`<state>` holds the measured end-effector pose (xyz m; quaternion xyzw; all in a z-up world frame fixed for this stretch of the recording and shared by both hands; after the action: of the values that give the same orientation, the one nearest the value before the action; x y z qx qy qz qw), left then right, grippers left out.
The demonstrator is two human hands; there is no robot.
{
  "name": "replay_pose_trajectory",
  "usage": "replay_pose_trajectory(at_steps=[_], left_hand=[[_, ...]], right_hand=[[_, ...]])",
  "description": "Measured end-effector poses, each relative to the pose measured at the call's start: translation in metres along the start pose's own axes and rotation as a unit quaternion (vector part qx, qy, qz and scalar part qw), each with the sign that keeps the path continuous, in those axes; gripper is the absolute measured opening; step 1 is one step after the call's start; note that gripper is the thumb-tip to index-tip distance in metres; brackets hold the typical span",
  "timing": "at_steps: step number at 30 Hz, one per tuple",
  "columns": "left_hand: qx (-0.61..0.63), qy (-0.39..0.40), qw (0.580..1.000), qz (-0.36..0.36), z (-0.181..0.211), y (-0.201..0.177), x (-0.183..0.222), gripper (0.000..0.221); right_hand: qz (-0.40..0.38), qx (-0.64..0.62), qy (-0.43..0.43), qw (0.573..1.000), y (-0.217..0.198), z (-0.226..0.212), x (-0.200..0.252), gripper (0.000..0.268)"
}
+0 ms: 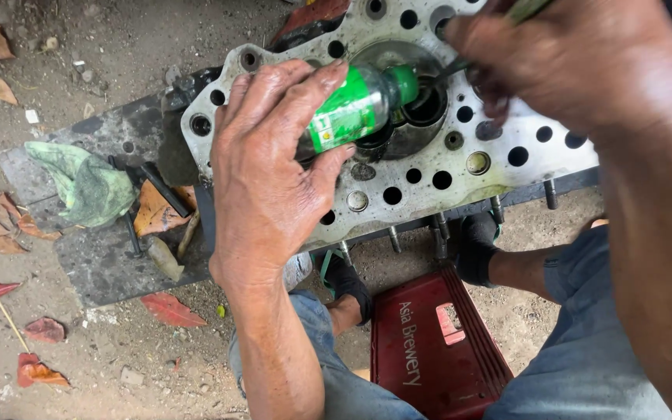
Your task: The person cleans the valve seats of an engine cylinder head by pouring liquid from a bottle into the engine, then scrubbing the area with a brush. This process is repeated several times until the valve seats are clean.
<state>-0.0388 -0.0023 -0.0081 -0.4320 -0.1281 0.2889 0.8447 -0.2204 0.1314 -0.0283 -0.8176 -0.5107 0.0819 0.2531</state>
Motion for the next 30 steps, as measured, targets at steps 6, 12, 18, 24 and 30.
replay_pose_trajectory(at_steps=[6,12,18,24,30], left_hand=[[0.046,-0.004,0.999,-0.011,0.001,-0.005,-0.001,0.065],[0.055,-0.007,0.998,0.007,-0.007,-0.003,0.002,0.071],[0.054,-0.001,0.999,0.002,-0.015,-0.007,0.004,0.073],[0.072,-0.008,0.997,-0.005,-0.026,-0.014,0.006,0.073],[0.086,-0.012,0.996,-0.013,-0.029,-0.022,0.006,0.072]], right_hand=[[-0.047,-0.012,-0.151,0.987,-0.009,0.003,0.0,0.01],[0.007,0.069,-0.259,0.963,-0.012,0.01,0.013,0.024],[-0.04,0.339,-0.23,0.911,0.011,-0.004,0.013,0.017],[0.021,0.396,-0.261,0.88,0.016,0.017,0.011,0.017],[-0.077,0.277,-0.134,0.948,0.016,-0.011,-0.004,0.041]])
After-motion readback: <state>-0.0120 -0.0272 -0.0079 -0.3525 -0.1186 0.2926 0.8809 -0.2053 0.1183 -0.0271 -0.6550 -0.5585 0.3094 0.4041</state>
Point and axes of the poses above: each hand's wrist, its own x-axis away from the middle knuckle, its own y-axis out of the palm, z = x × y, the point moved 3 cm from there along -x, towards the middle knuckle, and after that the axes turned 15 degrees about -y, right-handed, at the moved point
